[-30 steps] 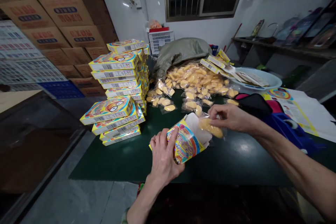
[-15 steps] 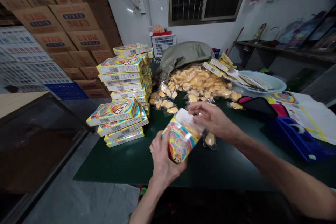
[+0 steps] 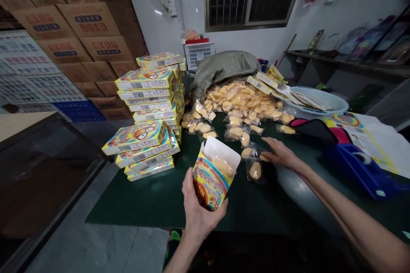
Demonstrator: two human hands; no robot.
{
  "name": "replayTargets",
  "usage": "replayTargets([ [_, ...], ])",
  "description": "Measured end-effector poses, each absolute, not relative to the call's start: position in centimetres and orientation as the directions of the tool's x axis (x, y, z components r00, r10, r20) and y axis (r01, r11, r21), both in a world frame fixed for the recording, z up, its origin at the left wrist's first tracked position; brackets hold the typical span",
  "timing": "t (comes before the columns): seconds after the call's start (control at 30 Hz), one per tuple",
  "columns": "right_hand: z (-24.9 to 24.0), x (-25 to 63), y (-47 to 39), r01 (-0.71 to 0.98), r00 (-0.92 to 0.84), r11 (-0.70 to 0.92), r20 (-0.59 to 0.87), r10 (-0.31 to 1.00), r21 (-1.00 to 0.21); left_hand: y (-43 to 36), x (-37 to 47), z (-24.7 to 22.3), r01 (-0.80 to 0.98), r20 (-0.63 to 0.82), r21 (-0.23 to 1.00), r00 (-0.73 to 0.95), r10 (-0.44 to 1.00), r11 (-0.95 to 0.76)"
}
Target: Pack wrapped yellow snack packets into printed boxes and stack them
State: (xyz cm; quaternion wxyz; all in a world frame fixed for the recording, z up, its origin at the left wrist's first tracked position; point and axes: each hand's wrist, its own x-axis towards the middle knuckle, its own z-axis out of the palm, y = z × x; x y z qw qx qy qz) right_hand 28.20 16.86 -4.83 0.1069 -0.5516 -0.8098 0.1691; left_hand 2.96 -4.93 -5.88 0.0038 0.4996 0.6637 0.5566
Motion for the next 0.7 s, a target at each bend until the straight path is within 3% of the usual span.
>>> replayTargets([
  [0.3,-1.8,31.8,17.3,0.747,-0.454,0.255,-0.191,0.87,-0.614,-4.7,2.5,-5.2,0.734,0.589,0.674,-0.471,0.656,-0.078],
  [0.4,0.0,33.6,14.3,0.537,-0.454,0.082,-0.206,0.867,-0.839,-4.7,2.8,-5.1,0.709,0.571,0.702,-0.498,0.653,-0.074],
  [0.47,0.2,32.4,12.5,0.371,-0.462,-0.067,-0.246,0.852,-0.926,-4.5,3.2,-5.1,0.718,0.589,0.688,-0.473,0.655,-0.101],
  [0.7,-3.7,23.5,10.9,0.454,-0.431,0.041,-0.179,0.884,-0.89,-4.4,3.2,-4.9,0.888,0.785,0.414,-0.238,0.572,-0.199],
])
